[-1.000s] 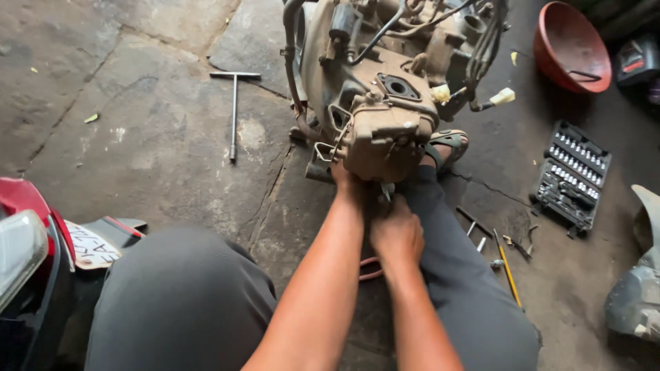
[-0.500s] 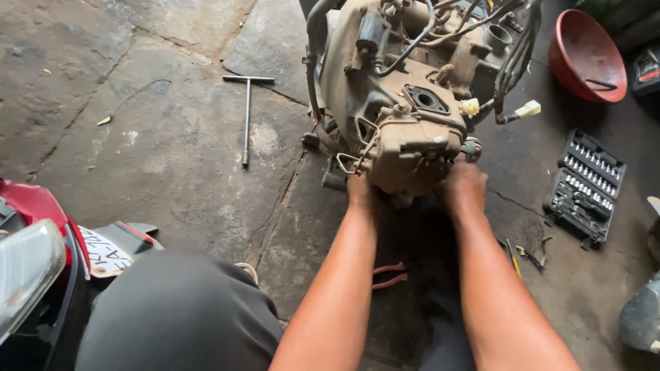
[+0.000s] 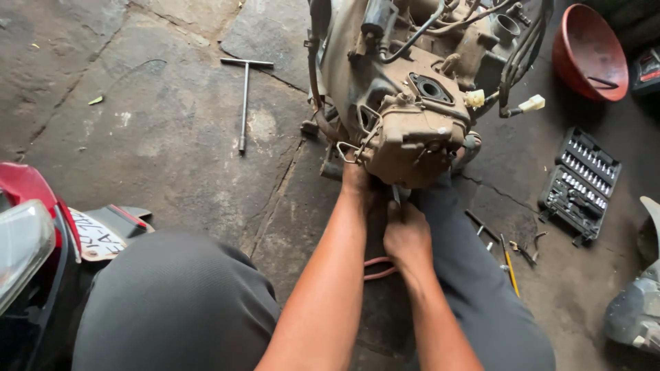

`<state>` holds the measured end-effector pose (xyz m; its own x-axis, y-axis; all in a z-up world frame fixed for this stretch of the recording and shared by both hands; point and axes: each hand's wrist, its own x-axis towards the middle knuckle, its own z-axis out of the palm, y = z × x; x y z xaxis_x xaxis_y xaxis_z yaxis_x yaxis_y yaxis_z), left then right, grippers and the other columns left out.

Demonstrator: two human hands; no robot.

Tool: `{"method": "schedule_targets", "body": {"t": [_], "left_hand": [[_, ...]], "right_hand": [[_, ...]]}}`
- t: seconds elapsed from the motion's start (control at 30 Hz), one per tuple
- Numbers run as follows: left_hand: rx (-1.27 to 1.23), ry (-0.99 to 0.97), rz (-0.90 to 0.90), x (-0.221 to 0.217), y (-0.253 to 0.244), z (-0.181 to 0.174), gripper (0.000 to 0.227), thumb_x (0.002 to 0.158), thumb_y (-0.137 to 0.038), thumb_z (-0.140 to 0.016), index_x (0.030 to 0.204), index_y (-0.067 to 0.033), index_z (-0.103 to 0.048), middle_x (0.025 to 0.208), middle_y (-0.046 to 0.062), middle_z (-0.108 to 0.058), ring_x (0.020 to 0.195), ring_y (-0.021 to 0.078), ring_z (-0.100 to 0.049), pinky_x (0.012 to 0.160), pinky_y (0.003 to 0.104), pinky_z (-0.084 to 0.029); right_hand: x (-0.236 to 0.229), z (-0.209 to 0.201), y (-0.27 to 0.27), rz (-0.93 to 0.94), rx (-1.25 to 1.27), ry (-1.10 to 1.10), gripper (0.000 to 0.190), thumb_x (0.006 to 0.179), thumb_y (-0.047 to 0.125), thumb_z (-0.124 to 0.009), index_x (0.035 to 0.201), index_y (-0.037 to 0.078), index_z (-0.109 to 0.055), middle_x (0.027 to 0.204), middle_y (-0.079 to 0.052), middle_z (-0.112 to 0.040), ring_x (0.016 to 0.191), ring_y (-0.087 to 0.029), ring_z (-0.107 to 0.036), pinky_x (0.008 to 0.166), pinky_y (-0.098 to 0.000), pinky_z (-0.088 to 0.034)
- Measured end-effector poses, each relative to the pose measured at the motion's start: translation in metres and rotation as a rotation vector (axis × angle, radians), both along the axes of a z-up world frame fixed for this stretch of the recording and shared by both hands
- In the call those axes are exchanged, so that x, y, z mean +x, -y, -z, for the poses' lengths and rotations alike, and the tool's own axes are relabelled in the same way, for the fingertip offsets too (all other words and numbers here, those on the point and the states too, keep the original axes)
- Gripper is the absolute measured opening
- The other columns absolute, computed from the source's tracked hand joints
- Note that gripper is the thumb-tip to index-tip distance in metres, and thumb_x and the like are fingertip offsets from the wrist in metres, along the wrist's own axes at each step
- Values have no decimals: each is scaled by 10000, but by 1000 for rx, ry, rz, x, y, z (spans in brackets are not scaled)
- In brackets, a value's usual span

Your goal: Removing and reattaching components of a scooter engine, specifically the exhaust muffler system.

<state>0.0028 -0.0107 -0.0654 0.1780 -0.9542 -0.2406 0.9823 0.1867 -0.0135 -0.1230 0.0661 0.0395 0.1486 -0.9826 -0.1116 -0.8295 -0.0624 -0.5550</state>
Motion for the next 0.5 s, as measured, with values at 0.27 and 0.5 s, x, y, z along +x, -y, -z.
{"method": "schedule_targets", "body": {"t": [0.27, 0.5], "left_hand": [[96, 97, -29, 20, -25, -67, 402, 991, -442, -559, 1159, -98, -683, 1023, 69, -710, 945, 236, -673, 841, 405, -563], [69, 104, -57, 12, -21, -67, 520, 960, -518, -564, 1251, -100, -671, 1148, 77, -716, 1066, 250, -681, 922, 413, -568]], "right_hand": [[-28, -23, 35, 128, 73, -39, 539, 1030, 453, -586, 859, -46, -697, 735, -316, -603, 692, -461, -630, 655, -524, -482], [-62, 30, 115, 104, -68, -71, 352, 931, 334, -607, 903, 7, -735, 782, -283, -655, 716, -416, -706, 670, -505, -505]]}}
